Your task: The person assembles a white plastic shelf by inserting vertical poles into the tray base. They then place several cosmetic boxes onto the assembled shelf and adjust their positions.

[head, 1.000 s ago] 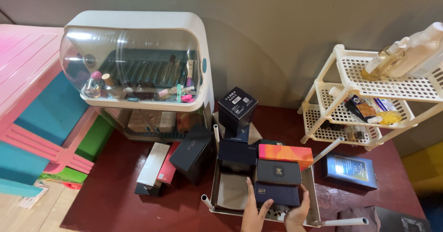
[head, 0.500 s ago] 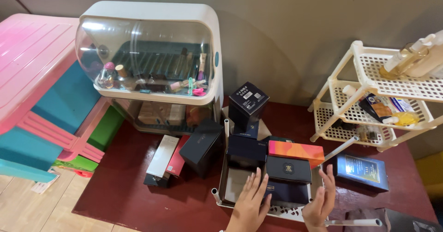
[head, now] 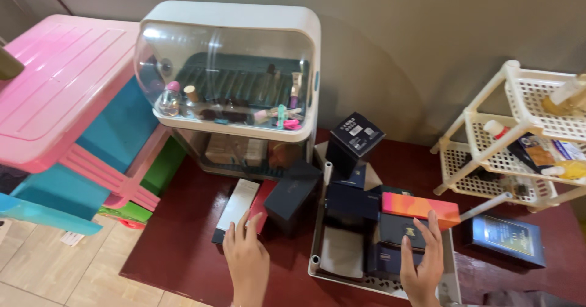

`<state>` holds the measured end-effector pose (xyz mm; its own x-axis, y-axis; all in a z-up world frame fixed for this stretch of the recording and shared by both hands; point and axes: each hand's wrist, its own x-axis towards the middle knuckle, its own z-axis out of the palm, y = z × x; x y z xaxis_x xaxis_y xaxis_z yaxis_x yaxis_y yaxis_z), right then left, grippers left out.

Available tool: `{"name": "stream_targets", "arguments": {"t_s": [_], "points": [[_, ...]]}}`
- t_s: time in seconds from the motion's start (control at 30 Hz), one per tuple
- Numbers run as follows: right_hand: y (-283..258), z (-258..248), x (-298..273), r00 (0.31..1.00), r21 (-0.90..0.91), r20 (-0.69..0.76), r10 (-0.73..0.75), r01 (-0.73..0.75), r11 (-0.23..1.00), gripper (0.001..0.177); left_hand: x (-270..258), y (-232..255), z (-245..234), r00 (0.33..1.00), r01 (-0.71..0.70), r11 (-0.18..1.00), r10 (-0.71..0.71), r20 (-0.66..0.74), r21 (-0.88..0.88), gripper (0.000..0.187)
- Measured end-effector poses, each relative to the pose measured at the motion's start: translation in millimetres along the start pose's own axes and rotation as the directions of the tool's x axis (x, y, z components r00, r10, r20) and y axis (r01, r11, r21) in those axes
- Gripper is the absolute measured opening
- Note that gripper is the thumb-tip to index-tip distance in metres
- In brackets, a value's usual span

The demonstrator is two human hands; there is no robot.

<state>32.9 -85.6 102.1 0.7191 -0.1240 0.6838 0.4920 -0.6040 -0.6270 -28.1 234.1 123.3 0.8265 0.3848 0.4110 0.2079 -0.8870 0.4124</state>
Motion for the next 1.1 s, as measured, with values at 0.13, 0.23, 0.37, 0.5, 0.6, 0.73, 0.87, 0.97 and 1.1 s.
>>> {"name": "stream_targets", "arguments": {"t_s": [0.13,0.23,0.37,0.5,0.6,0.73,0.87,0.97,1.1], "points": [[-10.5,18.9,-5.6,0.997,-0.030,0.020,0.081,-0.080,0.996,0.038,15.5,-51.2,53.7,0.975,0.111,0.970,-0.149,0.167,0.215,0.058],[-17.5,31.9,-10.6,0.993,-0.076,0.005,0.120,-0.119,0.990,0.039,20.9,-69.7,83.6,0.910,0.156,0.909,-0.284,0.301,0.387,0.077],[-29.2,43.2,-12.3,0.990,-0.098,-0.045,0.136,-0.140,0.985,0.039,27.8,-77.1,94.7,0.944,0.075,0.936,-0.178,0.279,0.344,0.094],[-37.7,46.4,-11.7,0.984,-0.154,-0.108,0.138,-0.154,0.976,0.037,33.4,-89.6,80.5,0.975,0.215,0.965,-0.204,0.086,-0.153,0.080],[-44.9,47.4,-13.1,0.975,-0.219,-0.169,0.143,-0.179,0.959,0.037,32.9,-100.5,64.7,0.942,0.183,0.779,-0.314,-0.122,-0.599,0.072],[-54.2,55.8,-18.3,0.955,-0.151,-0.229,0.188,-0.226,0.962,0.035,41.0,-132.2,42.5,0.949,0.172,0.349,-0.309,0.060,-0.921,0.072],[-57.0,71.6,-34.7,0.949,0.151,-0.219,0.228,-0.198,0.969,0.035,40.5,-128.0,46.5,0.983,0.121,0.317,-0.171,0.068,-0.941,0.072],[-47.7,69.4,-59.9,0.913,0.386,-0.073,0.402,-0.345,0.855,0.032,34.6,-93.0,61.2,0.993,-0.056,0.334,0.113,-0.019,-0.941,0.063],[-10.7,41.4,-85.2,0.676,0.710,0.108,0.729,-0.565,0.419,0.044,21.9,-32.0,77.3,0.781,-0.501,0.237,0.538,-0.317,-0.833,0.051]]}}
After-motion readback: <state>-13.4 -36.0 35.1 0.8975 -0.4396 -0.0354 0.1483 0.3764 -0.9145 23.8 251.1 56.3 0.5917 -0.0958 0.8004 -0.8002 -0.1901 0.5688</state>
